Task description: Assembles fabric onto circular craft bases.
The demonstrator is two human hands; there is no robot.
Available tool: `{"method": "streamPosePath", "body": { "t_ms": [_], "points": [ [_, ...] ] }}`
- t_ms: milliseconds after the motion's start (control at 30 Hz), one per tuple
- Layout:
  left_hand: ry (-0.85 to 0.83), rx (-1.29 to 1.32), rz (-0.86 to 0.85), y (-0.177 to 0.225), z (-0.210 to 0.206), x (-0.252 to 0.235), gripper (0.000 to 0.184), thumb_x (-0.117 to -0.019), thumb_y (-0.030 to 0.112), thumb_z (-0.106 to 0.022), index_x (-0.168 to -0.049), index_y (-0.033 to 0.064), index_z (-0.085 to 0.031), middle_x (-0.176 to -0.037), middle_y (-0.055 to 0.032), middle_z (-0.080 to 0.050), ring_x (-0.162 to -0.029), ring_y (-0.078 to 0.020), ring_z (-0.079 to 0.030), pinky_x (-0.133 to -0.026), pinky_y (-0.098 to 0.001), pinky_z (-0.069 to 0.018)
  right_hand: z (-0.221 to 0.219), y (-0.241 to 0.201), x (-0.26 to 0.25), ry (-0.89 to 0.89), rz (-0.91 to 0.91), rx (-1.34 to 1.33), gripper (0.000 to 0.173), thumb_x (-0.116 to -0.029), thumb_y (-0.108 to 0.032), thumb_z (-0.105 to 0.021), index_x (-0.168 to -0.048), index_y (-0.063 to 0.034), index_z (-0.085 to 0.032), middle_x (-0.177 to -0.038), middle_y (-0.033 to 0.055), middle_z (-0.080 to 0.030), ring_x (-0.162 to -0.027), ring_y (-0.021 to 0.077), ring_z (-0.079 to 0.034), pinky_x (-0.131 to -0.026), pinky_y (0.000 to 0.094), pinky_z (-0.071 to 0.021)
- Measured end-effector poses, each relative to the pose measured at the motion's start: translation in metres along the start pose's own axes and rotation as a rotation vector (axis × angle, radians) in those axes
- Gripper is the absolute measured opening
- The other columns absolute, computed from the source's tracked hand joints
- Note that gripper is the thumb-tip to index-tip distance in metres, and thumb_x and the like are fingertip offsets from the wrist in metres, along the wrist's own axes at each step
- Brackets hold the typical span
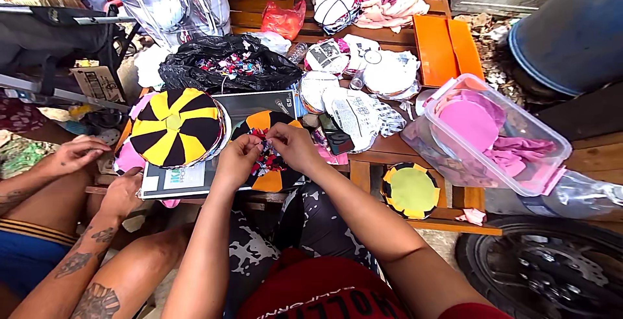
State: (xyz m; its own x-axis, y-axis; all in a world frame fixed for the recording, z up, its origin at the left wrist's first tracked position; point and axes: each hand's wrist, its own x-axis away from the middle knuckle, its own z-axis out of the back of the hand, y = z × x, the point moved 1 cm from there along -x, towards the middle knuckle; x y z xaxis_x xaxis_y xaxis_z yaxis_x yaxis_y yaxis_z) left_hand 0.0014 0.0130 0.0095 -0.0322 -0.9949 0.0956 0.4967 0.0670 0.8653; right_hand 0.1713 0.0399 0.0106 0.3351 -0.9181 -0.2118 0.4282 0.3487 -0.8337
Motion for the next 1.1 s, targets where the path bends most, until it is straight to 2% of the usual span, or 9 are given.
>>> {"method": "streamPosePath", "body": {
  "t_ms": [67, 233, 367, 467, 633, 767, 933, 1033, 1100],
  "points": [
    [-0.001, -0.094, -0.005, 0.000, 0.002, 0.002, 0.011, -0.1016, 0.010, -0.064, -0.107, 0.0019, -0.069, -0.084, -0.0069, -0.067, -0.072, -0.0124, -0.061, -0.072, -0.0350, -0.0521, 0.005, 0.002, 0.002, -0.004, -0.011, 0.033, 0.009, -0.1004, -0.004, -0.062, -0.104, -0.0005, -0.070, -0.092, 0.0134, -0.071, -0.080, 0.0230, -0.069, -0.074, 0.0414, -0.0578],
    [-0.054, -0.293, -0.049, -0.003, 0.001, 0.010, 0.014, -0.1000, 0.013, -0.067, -0.100, 0.0018, -0.076, -0.093, -0.0152, -0.072, -0.087, -0.0286, -0.068, -0.082, -0.0539, -0.0524, 0.007, 0.011, 0.014, -0.231, -0.033, 0.200, 0.013, -0.0976, -0.007, -0.067, -0.104, 0.0009, -0.075, -0.102, 0.0168, -0.071, -0.091, 0.0288, -0.069, -0.086, 0.0467, -0.0568],
    [-0.063, -0.210, 0.029, -0.002, -0.003, 0.014, 0.012, -0.1009, 0.011, -0.066, -0.104, 0.0025, -0.074, -0.086, -0.0099, -0.071, -0.078, -0.0195, -0.065, -0.077, -0.0448, -0.0526, -0.002, 0.010, 0.028, -0.203, 0.007, 0.180, 0.026, -0.0938, -0.010, -0.074, -0.115, 0.0036, -0.069, -0.106, 0.0193, -0.069, -0.096, 0.0317, -0.068, -0.088, 0.0473, -0.0564],
    [-0.059, -0.135, 0.041, 0.000, -0.007, 0.014, 0.010, -0.1008, 0.010, -0.066, -0.103, 0.0025, -0.071, -0.082, -0.0059, -0.069, -0.072, -0.0126, -0.062, -0.073, -0.0361, -0.0525, -0.012, 0.007, 0.034, -0.082, 0.105, 0.138, 0.016, -0.0925, -0.004, -0.072, -0.104, 0.0059, -0.071, -0.097, 0.0200, -0.071, -0.091, 0.0326, -0.070, -0.086, 0.0475, -0.0570],
    [-0.050, -0.186, 0.049, 0.005, -0.005, 0.016, 0.020, -0.1079, 0.015, -0.054, -0.102, 0.0000, -0.065, -0.078, -0.0106, -0.061, -0.072, -0.0213, -0.059, -0.071, -0.0442, -0.0491, -0.004, 0.001, 0.027, -0.021, -0.005, 0.043, 0.013, -0.1011, -0.004, -0.061, -0.103, 0.0040, -0.071, -0.090, 0.0162, -0.072, -0.080, 0.0250, -0.070, -0.077, 0.0414, -0.0585],
    [0.008, -0.230, 0.045, -0.001, -0.004, 0.016, 0.024, -0.1094, 0.017, -0.050, -0.104, -0.0019, -0.064, -0.082, -0.0155, -0.062, -0.077, -0.0290, -0.062, -0.074, -0.0527, -0.0490, 0.002, 0.008, 0.022, 0.019, 0.006, 0.064, 0.011, -0.0988, -0.007, -0.066, -0.101, 0.0008, -0.074, -0.095, 0.0144, -0.072, -0.084, 0.0244, -0.069, -0.078, 0.0415, -0.0573],
    [-0.015, -0.114, -0.059, 0.000, -0.008, 0.018, 0.016, -0.1032, 0.014, -0.062, -0.112, 0.0015, -0.068, -0.087, -0.0075, -0.070, -0.072, -0.0129, -0.063, -0.071, -0.0345, -0.0530, -0.004, 0.006, 0.024, 0.018, -0.022, -0.014, 0.007, -0.0943, -0.005, -0.071, -0.096, 0.0018, -0.073, -0.093, 0.0135, -0.069, -0.077, 0.0179, -0.065, -0.072, 0.0325, -0.0559],
    [-0.053, -0.176, 0.110, 0.048, 0.001, 0.028, 0.012, -0.1039, 0.007, -0.059, -0.107, -0.0019, -0.067, -0.084, -0.0085, -0.066, -0.070, -0.0126, -0.055, -0.070, -0.0312, -0.0467, -0.006, 0.002, 0.023, 0.022, -0.063, -0.053, 0.009, -0.0980, -0.005, -0.066, -0.100, 0.0024, -0.072, -0.089, 0.0131, -0.071, -0.072, 0.0166, -0.067, -0.070, 0.0317, -0.0580],
    [-0.032, -0.203, 0.101, 0.044, 0.002, 0.028, 0.014, -0.1050, 0.009, -0.057, -0.105, -0.0015, -0.067, -0.081, -0.0085, -0.064, -0.069, -0.0138, -0.055, -0.069, -0.0329, -0.0463, -0.003, 0.003, 0.023, 0.023, -0.083, -0.034, 0.011, -0.0997, -0.007, -0.065, -0.100, 0.0014, -0.071, -0.088, 0.0123, -0.070, -0.072, 0.0170, -0.067, -0.069, 0.0330, -0.0582]
  ]
}}
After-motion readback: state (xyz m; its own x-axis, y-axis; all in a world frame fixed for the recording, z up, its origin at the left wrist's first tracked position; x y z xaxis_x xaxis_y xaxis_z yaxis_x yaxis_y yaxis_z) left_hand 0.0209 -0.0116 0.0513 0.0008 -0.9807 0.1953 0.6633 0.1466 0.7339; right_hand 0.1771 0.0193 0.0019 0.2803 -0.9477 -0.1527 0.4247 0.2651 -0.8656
